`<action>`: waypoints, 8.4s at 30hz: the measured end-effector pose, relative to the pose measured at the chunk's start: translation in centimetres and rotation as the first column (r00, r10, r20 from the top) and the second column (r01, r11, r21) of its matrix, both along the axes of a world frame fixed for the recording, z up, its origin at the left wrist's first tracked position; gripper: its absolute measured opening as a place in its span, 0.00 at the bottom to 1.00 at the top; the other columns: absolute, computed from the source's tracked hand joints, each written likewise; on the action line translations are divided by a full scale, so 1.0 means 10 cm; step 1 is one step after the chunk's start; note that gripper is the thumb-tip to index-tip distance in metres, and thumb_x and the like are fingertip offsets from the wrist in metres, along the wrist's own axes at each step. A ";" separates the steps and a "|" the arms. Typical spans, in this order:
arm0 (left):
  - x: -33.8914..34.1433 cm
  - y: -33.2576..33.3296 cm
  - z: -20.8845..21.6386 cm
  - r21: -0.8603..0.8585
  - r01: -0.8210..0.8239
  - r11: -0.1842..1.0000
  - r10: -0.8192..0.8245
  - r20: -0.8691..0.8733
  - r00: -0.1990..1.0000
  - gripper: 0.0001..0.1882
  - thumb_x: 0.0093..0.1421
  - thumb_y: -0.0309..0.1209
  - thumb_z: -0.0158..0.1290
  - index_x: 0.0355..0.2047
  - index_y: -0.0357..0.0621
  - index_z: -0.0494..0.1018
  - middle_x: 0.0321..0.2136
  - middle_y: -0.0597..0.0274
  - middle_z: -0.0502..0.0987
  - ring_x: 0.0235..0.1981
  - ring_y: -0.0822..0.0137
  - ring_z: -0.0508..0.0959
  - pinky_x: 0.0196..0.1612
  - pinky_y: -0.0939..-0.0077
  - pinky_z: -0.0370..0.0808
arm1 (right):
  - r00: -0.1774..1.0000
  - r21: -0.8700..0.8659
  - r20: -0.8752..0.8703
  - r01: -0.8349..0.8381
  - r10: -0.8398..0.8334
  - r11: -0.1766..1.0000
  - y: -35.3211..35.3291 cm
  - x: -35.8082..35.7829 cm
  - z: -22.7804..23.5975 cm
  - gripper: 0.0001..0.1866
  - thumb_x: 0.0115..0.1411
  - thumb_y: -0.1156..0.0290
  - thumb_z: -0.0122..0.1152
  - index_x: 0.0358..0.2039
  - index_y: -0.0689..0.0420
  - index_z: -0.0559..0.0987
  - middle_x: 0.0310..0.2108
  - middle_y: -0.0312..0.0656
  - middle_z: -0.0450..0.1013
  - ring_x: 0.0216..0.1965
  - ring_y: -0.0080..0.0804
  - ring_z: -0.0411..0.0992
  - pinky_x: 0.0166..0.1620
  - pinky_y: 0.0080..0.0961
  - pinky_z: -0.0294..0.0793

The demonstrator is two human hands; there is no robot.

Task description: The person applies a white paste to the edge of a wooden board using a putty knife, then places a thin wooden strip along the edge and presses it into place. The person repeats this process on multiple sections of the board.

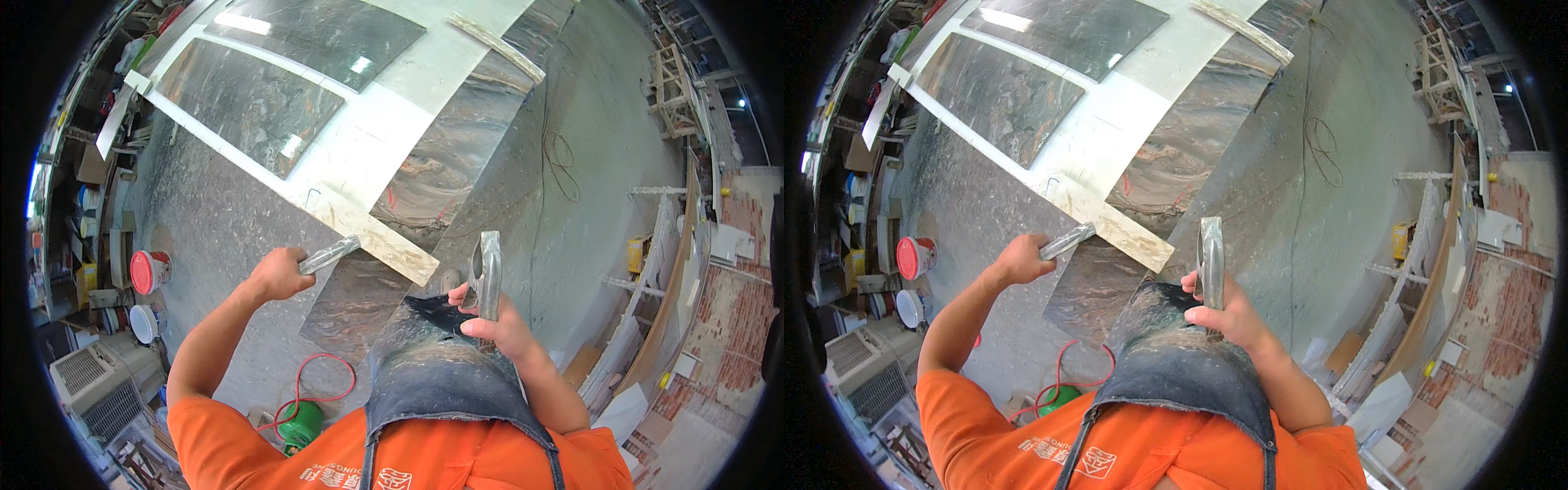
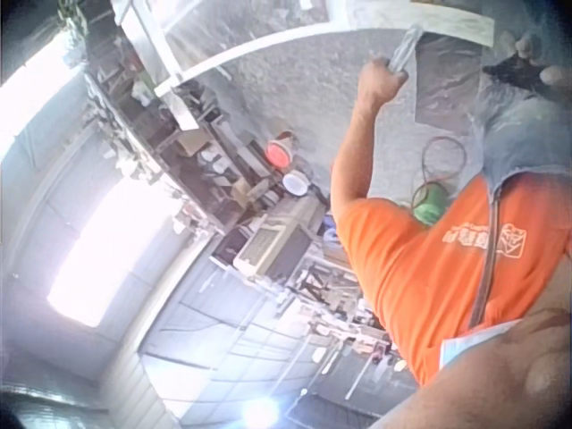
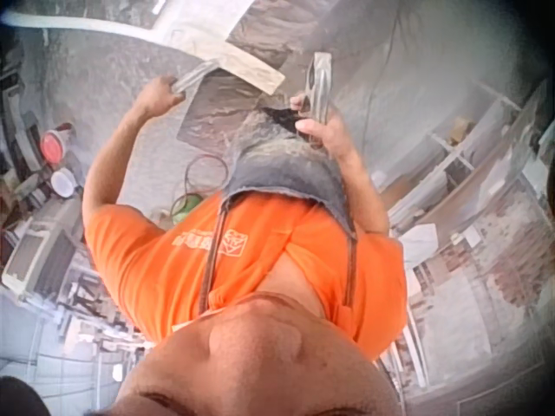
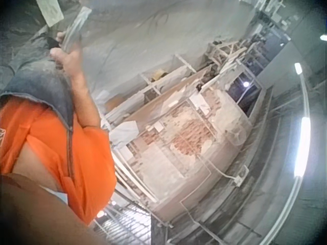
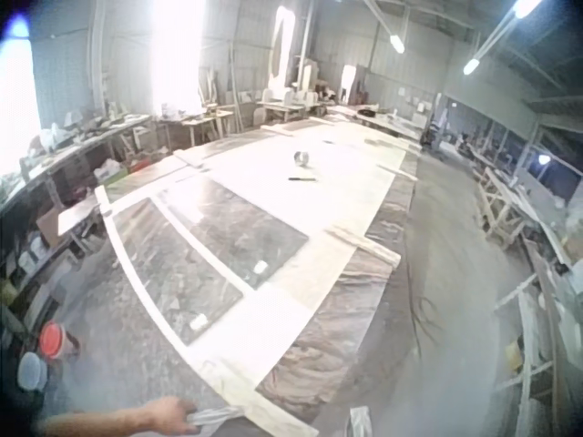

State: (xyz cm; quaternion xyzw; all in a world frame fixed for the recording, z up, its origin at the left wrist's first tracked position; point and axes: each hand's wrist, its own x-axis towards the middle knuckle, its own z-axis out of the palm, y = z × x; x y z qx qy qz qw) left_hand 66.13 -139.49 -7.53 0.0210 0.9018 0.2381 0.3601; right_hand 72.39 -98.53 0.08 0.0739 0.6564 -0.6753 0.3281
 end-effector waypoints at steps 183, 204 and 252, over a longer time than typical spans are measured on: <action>3.26 13.19 -1.47 0.626 0.150 0.765 -0.622 0.658 0.425 0.14 0.63 0.25 0.58 0.47 0.48 0.70 0.34 0.70 0.78 0.31 0.73 0.78 0.38 0.75 0.76 | -0.443 0.481 -0.687 0.317 -0.576 -0.817 7.63 5.33 -1.52 0.19 0.54 0.67 0.73 0.47 0.56 0.81 0.38 0.47 0.78 0.42 0.46 0.77 0.46 0.39 0.77; 3.23 13.20 -1.49 0.686 0.192 0.702 -0.700 0.613 0.366 0.13 0.64 0.28 0.59 0.47 0.46 0.70 0.37 0.67 0.79 0.32 0.70 0.79 0.38 0.70 0.78 | -0.785 0.080 -0.573 0.231 -0.235 -0.970 6.74 5.09 -2.02 0.52 0.42 0.82 0.60 0.71 0.57 0.54 0.67 0.49 0.58 0.71 0.47 0.54 0.71 0.44 0.50; 3.10 13.33 -1.40 0.680 0.299 0.670 -0.741 0.585 0.329 0.10 0.63 0.35 0.61 0.42 0.48 0.75 0.38 0.65 0.81 0.34 0.68 0.80 0.45 0.66 0.77 | -0.085 0.588 -0.660 0.560 -0.747 -0.583 8.22 4.55 -3.49 0.20 0.36 0.65 0.73 0.33 0.56 0.83 0.34 0.41 0.79 0.37 0.44 0.77 0.39 0.42 0.75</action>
